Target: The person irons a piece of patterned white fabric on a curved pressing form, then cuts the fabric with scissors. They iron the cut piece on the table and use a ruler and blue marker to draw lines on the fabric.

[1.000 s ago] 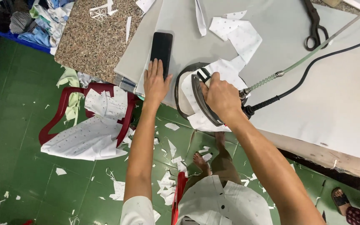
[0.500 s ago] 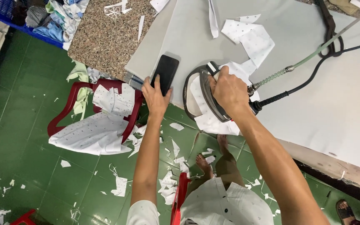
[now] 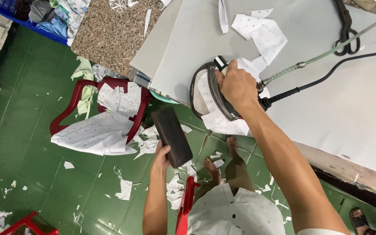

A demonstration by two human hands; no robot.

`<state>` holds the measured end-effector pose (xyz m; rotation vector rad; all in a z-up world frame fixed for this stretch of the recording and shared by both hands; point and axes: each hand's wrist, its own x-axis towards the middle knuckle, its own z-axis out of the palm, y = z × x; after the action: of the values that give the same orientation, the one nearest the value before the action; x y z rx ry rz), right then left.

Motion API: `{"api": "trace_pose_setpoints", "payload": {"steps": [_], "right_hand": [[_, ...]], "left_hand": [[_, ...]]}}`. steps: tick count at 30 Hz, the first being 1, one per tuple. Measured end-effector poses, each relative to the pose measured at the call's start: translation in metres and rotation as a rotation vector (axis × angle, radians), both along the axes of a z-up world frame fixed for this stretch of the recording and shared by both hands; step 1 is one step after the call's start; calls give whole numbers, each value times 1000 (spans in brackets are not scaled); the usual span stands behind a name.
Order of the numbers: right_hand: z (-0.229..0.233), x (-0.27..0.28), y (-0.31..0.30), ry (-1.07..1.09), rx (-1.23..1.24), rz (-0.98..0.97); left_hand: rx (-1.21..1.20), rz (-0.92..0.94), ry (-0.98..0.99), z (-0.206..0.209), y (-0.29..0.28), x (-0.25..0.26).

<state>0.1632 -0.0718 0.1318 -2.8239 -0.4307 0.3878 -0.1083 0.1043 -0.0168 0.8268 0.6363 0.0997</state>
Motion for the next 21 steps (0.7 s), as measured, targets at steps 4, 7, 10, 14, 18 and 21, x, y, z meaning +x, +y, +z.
{"api": "trace_pose_setpoints", "payload": {"steps": [4, 7, 10, 14, 18, 21], "right_hand": [[-5, 2, 0, 4, 2, 10], [-5, 3, 0, -23, 13, 6], [-7, 3, -1, -41, 11, 9], [-8, 3, -1, -53, 14, 13], [-12, 5, -2, -47, 20, 7], [-8, 4, 0, -52, 26, 2]], "left_hand": [[-208, -136, -541, -49, -24, -24], [-228, -128, -532, -54, -37, -36], [-241, -108, -504, -37, -47, -38], [-172, -33, -183, 9, -60, -29], [-128, 12, 87, 40, -71, -16], [-131, 43, 123, 42, -76, -16]]}}
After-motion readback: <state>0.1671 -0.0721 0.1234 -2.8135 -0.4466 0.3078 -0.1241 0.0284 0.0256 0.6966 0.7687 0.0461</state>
